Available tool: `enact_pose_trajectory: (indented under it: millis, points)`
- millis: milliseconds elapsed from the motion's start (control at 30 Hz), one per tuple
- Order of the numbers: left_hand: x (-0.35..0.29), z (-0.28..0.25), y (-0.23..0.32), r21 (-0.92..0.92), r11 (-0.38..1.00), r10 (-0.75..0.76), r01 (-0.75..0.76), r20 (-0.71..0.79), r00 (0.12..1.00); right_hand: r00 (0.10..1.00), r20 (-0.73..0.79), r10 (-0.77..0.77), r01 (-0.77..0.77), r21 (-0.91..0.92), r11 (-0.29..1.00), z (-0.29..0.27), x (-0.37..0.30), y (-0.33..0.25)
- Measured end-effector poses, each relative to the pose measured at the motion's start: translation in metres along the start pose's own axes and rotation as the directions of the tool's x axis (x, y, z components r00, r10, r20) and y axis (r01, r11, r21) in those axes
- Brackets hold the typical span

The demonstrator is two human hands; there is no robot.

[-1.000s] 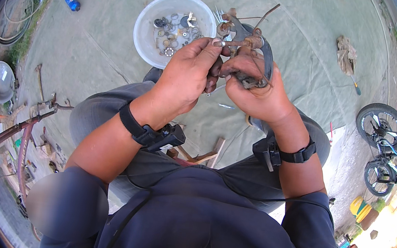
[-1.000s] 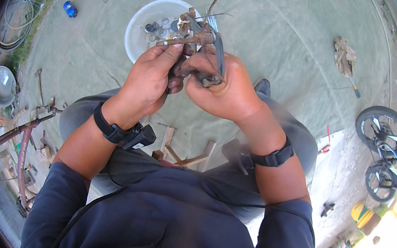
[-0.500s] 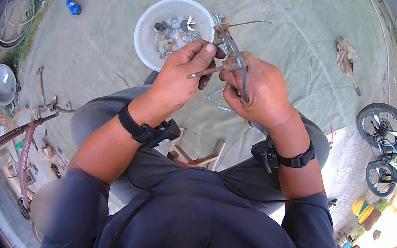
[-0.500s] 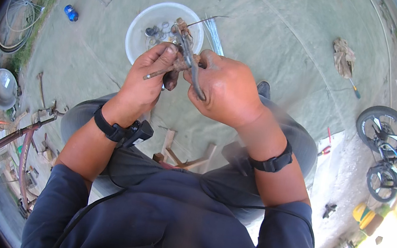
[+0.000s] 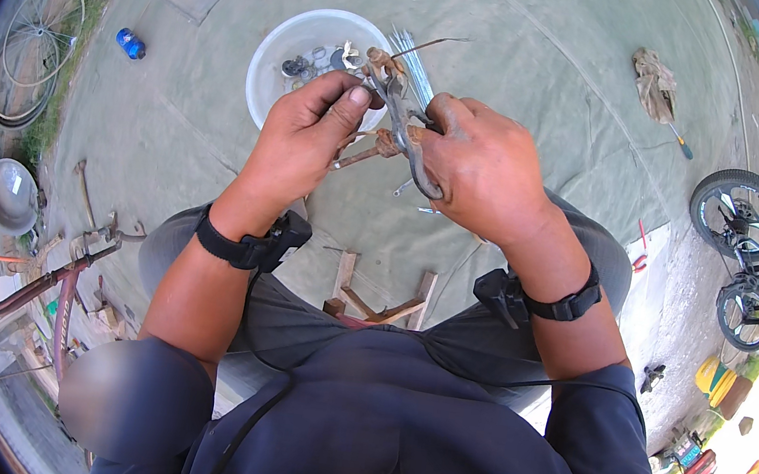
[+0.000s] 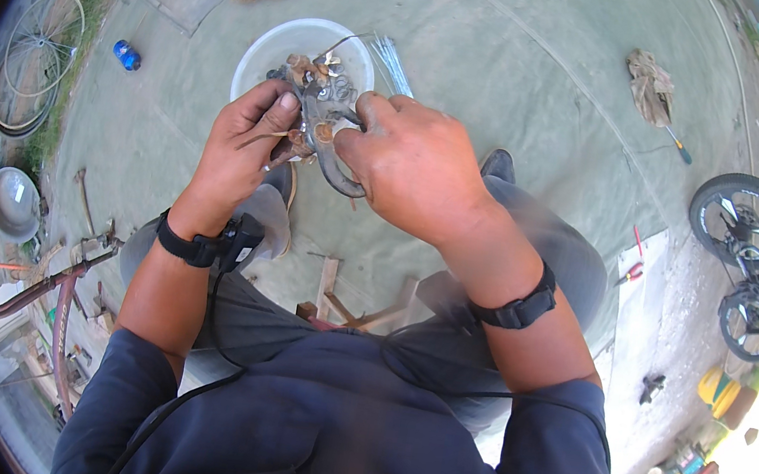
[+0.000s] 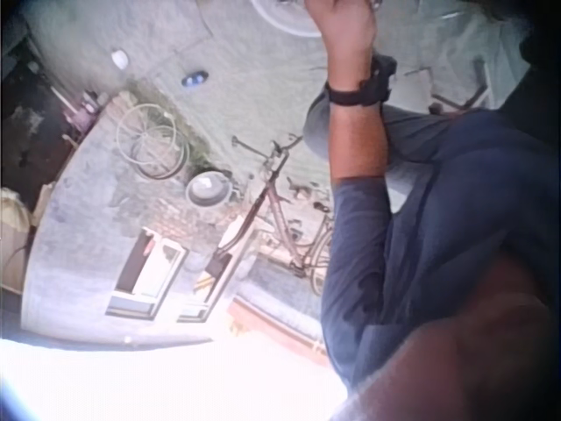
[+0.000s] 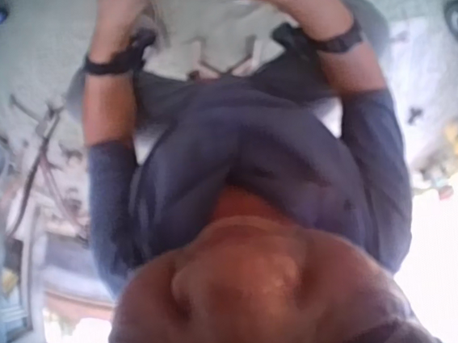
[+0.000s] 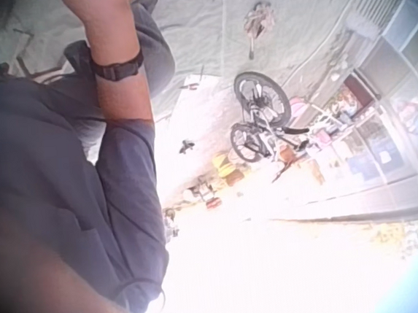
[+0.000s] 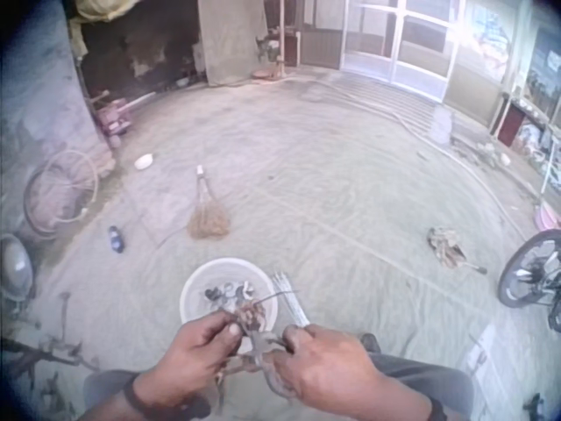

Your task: The person uses a wrench to tighten and loosen bolts on a circular metal component with attached rods. The person repeatedly adjusts the wrench and repositions the part, occasionally picking up small hardware from a nearby white basin.

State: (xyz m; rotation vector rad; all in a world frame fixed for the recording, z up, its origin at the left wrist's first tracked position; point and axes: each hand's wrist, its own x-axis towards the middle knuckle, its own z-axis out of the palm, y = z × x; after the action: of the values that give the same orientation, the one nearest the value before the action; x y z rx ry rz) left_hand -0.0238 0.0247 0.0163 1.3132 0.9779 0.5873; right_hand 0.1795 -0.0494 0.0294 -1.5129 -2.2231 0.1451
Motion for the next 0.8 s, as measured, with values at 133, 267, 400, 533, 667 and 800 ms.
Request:
enact_pose_trajectory:
  millis: [133,267,400,533,667,800]
  points:
    - [0.0002,-0.0009,-0.0021,-0.005,1.000,0.012,-0.012,-0.004,1.000,1.000,0.030,0.011,-0.010,-0.007,1.000,-0.0004,0.0002,-0.0008]
    - [0.0001,-0.0015,-0.0031,0.026,1.000,0.013,-0.013,-0.004,1.000,0.999,0.036,0.012,-0.012,-0.002,1.000,0.0004,0.0004,-0.0010]
    - [0.0003,-0.0006,-0.0029,0.034,0.999,0.016,-0.015,-0.013,1.000,0.999,0.048,0.016,-0.016,0.000,1.000,0.0015,-0.0003,-0.0002]
    - [0.0001,-0.0005,-0.0020,0.041,0.999,0.006,-0.006,-0.010,1.000,0.998,0.055,0.028,-0.028,0.012,1.000,0.0024,-0.0007,0.0002]
    - [0.0005,0.0000,-0.0022,0.041,0.999,0.000,0.000,-0.008,1.000,0.998,0.046,0.039,-0.040,0.031,0.999,0.0032,-0.0006,-0.0003]
    - [0.0009,0.0005,-0.0033,0.028,1.000,0.004,-0.004,-0.002,1.000,0.997,0.056,0.050,-0.053,0.056,0.997,0.0044,-0.0016,0.0000]
